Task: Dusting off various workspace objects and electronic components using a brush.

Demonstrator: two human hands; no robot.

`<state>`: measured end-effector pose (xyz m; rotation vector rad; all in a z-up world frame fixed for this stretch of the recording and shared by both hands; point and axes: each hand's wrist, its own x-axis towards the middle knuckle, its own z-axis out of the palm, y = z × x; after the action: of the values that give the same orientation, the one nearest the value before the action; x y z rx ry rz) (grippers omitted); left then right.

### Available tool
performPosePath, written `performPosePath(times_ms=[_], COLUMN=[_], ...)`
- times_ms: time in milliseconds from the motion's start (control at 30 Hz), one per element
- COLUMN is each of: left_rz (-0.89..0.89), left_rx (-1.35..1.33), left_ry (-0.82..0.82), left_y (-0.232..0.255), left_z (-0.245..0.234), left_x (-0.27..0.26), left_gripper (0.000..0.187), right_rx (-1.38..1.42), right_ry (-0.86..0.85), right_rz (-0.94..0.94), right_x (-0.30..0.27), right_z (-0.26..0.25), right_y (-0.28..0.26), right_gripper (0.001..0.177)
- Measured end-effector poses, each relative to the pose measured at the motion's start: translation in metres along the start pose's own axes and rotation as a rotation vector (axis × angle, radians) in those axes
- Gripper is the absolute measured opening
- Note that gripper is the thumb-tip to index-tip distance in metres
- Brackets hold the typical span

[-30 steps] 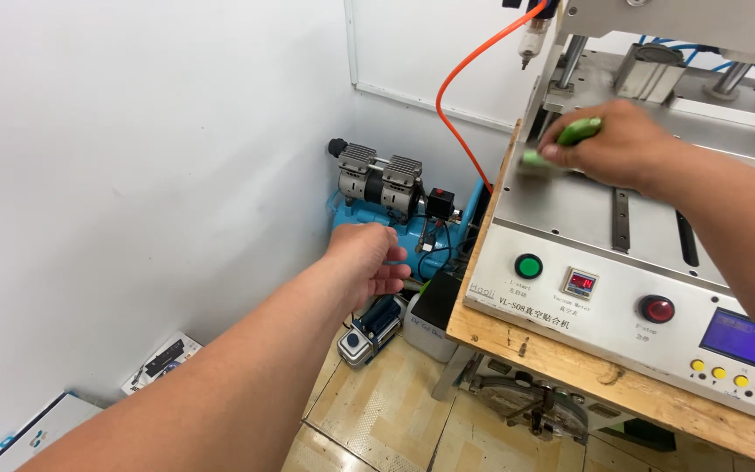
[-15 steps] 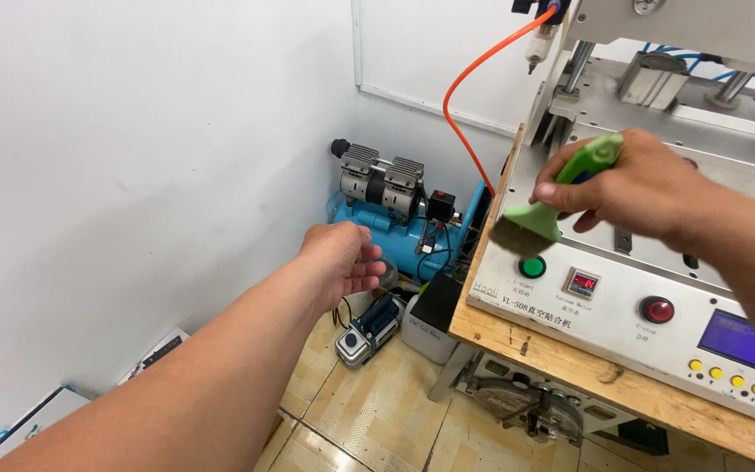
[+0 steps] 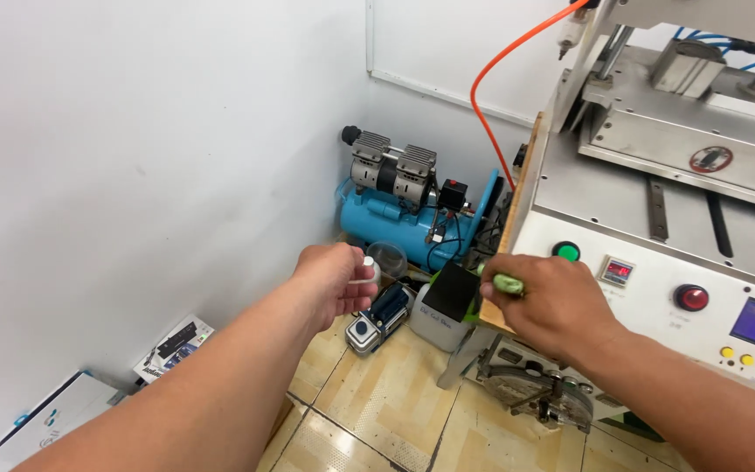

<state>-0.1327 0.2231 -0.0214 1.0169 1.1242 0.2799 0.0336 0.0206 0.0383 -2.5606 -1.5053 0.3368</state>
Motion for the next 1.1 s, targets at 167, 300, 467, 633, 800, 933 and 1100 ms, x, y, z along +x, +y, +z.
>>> performPosePath(times_ms=[167, 300, 467, 633, 800, 933, 1100], left_rz=[-0.1, 0.141, 0.18, 0.324, 0.288, 0.165, 0.069], left_rx=[0.087, 0.582, 0.711, 0.833, 0.911, 0.805, 0.748], left_ry=[-0.136, -0.322, -0.374, -0.188, 0.082, 0.043, -0.023], left_y=[-0.016, -0.023, -0.001, 0.001, 0.012, 0.005, -0.037], left_z=[-0.024, -0.034, -0.038, -0.048, -0.055, -0.06, -0.075], left_x=[-0.003, 0.005, -0.019, 0.001, 0.02, 0.036, 0.101], left_gripper=[0.032, 0.081, 0.1, 0.107, 0.089, 0.107, 0.116], right_rx=[0.103, 0.537, 1.0, 1.333, 1.43, 1.514, 1.581], right_ry=[-0.196, -0.267, -0.328, -0.433, -0.692, -0.743, -0.604], right_rz=[0.076, 0.252, 0.397, 0.467, 0.36, 0.53, 0.783], right_x=[0.022, 0.042, 0.076, 0.128, 0.167, 0.193, 0.24], right_z=[0.011, 0.013, 0.015, 0.037, 0.072, 0.115, 0.212], right_y=[-0.045, -0.083, -0.101, -0.098, -0.111, -0.115, -0.08], right_gripper=[0.021, 0.022, 0.027, 0.033, 0.03, 0.025, 0.023])
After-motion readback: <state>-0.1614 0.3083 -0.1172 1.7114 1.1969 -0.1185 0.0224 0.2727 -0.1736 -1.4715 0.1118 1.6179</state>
